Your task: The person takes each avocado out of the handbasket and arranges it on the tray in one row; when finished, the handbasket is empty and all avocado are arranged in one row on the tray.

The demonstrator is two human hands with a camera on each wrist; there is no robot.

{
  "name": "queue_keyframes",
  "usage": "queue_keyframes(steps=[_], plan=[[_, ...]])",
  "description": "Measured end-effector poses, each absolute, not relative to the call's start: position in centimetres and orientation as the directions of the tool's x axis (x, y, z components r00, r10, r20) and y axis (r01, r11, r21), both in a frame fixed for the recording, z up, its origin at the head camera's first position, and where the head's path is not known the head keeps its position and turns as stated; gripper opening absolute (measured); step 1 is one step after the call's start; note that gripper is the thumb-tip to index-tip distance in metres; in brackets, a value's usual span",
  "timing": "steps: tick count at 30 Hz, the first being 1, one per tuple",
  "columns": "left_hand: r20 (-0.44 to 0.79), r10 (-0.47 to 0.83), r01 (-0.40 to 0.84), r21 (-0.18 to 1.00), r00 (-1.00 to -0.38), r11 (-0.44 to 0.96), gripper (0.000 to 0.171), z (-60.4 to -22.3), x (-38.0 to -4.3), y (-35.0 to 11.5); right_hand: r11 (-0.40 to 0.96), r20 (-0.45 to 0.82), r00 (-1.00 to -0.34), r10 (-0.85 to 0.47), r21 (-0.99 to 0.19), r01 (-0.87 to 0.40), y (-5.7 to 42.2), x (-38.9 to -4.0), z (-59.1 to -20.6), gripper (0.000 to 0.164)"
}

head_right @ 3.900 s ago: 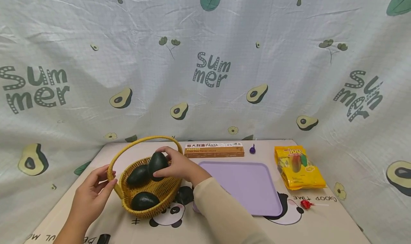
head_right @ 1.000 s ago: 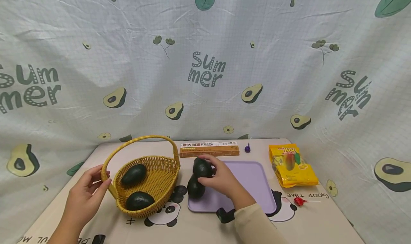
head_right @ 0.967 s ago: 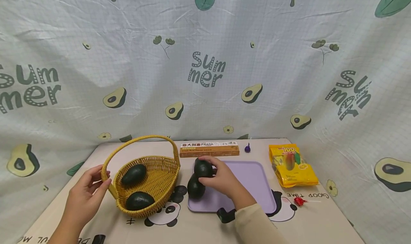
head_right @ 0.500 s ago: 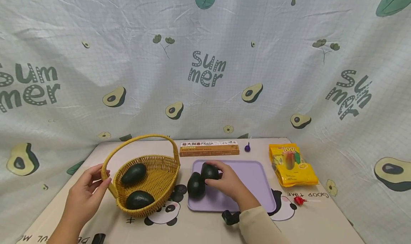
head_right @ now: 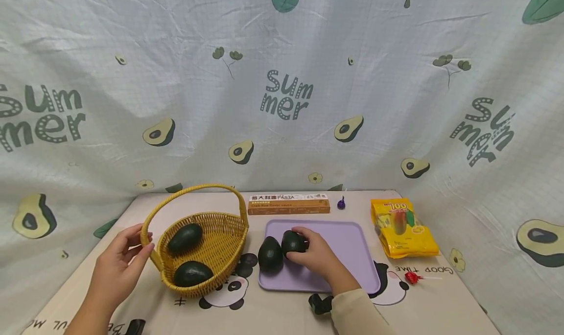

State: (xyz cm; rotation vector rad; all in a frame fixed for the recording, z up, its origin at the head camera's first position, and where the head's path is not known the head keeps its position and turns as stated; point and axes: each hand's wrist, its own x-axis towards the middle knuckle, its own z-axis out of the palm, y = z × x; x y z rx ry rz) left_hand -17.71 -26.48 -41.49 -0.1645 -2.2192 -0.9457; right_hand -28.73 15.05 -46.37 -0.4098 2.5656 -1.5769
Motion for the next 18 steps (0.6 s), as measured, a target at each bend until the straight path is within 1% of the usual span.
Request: queue_keyframes(steps=[5,11,18], plan=[[0.650,-0.151,0.363,0.585,-0.745,0.726,0.052,-41.54,-17.70,-26.52,0.458,0.052,-0.960,-0.276,-0.871,-0.179,15.16,-28.64,-46.72,0.073],[0.646,-0.155,0.360,0.590,-0.747,0.723,0.051,-41.55,-17.66,-26.48,0.522,0.069,-0.957,-0.283,-0.826,-0.214,15.28,-28.67,-47.20,0.075],[0.645,-0.154,0.360,0.591,-0.749,0.721,0.051,-41.47,-17.69,-26.47,0.544,0.080,-0.950,-0.302,-0.804,-0.241,15.19,-28.76,-47.20,0.076]])
